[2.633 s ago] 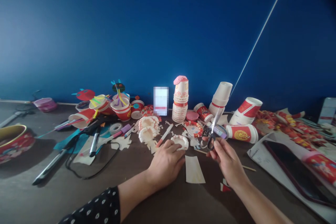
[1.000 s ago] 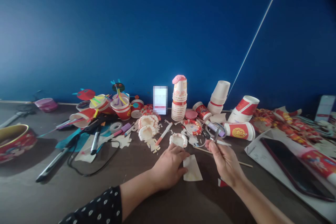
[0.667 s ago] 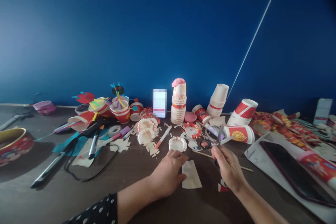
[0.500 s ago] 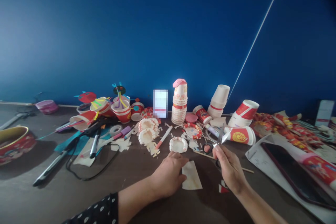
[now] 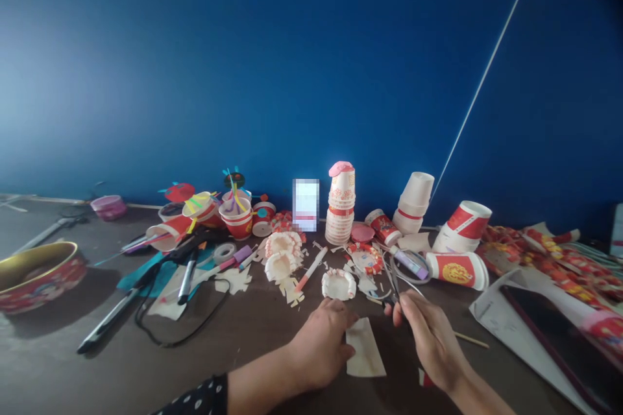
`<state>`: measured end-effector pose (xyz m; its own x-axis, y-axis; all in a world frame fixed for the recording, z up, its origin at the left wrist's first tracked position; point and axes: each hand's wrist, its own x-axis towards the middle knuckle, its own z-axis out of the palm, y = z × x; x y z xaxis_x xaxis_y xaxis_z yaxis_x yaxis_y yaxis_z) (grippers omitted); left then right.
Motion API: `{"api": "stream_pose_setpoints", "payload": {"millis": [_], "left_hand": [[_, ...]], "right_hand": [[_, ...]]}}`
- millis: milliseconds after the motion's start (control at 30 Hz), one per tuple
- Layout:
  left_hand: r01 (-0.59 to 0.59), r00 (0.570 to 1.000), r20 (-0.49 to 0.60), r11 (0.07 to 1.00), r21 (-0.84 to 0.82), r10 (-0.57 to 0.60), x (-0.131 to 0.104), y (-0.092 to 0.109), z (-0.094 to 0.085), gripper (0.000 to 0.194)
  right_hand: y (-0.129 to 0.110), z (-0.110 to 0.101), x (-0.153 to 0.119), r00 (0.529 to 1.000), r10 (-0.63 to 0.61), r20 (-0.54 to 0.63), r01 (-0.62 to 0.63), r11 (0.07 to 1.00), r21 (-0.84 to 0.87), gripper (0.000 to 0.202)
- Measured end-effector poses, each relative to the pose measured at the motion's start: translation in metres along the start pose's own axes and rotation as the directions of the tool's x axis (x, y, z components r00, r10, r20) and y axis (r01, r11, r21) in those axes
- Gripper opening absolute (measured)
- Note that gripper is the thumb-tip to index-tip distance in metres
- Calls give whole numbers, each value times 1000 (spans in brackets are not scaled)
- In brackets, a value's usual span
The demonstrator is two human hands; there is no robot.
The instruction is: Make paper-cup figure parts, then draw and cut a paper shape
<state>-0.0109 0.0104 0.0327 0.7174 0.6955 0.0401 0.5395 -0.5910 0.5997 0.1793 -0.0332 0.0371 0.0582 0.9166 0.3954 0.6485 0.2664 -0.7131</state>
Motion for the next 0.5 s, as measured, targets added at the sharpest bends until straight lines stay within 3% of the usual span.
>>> {"api": "stream_pose_setpoints", "payload": {"millis": [233,367,500], "left_hand": [[27,999,-31,998,-54,-29,-2,-1,1,40],[11,1000,-2,999,-41,-11,-2,-2,0,37],[-7,1000,7,1000,-25,7,-2,-1,-2,34]], "right_hand": [[2,1,-1,991,31,131,-1,976,-218,40],[-1,0,-1,993,15,116,7,982,-187,41],[-3,4,-1,991,-10,132,54,939,-340,24]]}}
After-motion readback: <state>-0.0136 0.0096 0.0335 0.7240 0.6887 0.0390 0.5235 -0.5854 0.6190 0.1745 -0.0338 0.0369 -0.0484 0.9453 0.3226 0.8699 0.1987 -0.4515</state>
